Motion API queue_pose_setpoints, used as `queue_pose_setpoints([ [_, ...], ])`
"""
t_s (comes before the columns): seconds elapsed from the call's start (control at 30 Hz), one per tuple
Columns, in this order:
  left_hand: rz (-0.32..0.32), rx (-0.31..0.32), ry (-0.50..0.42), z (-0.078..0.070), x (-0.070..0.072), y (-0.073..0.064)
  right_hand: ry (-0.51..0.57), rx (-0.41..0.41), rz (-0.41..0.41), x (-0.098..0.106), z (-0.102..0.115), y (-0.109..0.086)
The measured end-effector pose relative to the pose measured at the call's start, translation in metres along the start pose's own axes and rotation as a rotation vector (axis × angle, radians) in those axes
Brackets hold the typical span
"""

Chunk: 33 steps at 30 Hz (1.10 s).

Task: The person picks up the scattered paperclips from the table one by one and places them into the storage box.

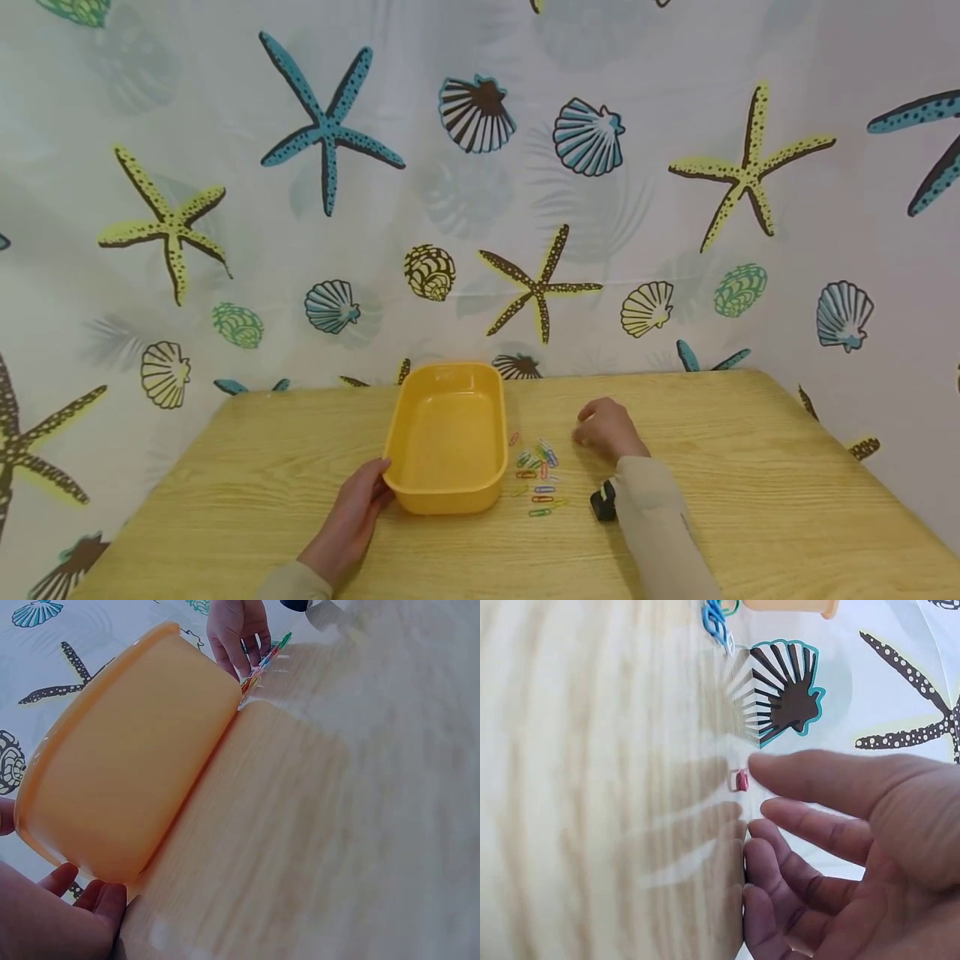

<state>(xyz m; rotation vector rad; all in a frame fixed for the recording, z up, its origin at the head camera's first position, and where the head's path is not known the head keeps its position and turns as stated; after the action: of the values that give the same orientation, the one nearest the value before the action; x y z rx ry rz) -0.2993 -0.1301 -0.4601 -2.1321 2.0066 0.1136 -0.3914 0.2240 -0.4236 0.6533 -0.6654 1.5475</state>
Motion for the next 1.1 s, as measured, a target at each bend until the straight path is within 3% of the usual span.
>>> queue_pose_setpoints([
  [0.27, -0.002, -0.013, -0.012, -0.001, 0.002, -0.001, -0.044, 0.054, -0.009, -0.001, 0.004, 0.001],
  [0.63, 0.018, 0.003, -0.016, 0.000, -0.003, -0.001, -0.014, 0.052, -0.017, 0.006, -0.005, -0.004],
  [0.73, 0.020, 0.007, -0.011, 0.001, -0.003, -0.003, 0.025, 0.068, 0.002, 0.007, -0.008, -0.005],
  [0.9, 0.009, 0.003, -0.007, 0.001, -0.002, -0.003, 0.181, 0.040, 0.066, 0.004, -0.015, -0.006],
  [1.1, 0.010, -0.009, -0.017, -0.001, -0.002, -0.002, 0.255, 0.044, 0.079, 0.006, -0.013, -0.005],
])
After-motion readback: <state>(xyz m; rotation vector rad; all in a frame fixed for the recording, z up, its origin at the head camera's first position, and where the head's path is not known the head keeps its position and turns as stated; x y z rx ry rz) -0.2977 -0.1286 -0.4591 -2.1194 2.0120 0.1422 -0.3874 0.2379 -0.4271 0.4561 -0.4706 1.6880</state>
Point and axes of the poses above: each hand's wrist, its own y-axis towards the middle knuckle, its own x-axis out of the back of the hand, z = x × y, the point moved 7 cm from there along y, towards the middle knuckle, and after that the axes turned 1 degree about y, right-handed, at the moved point
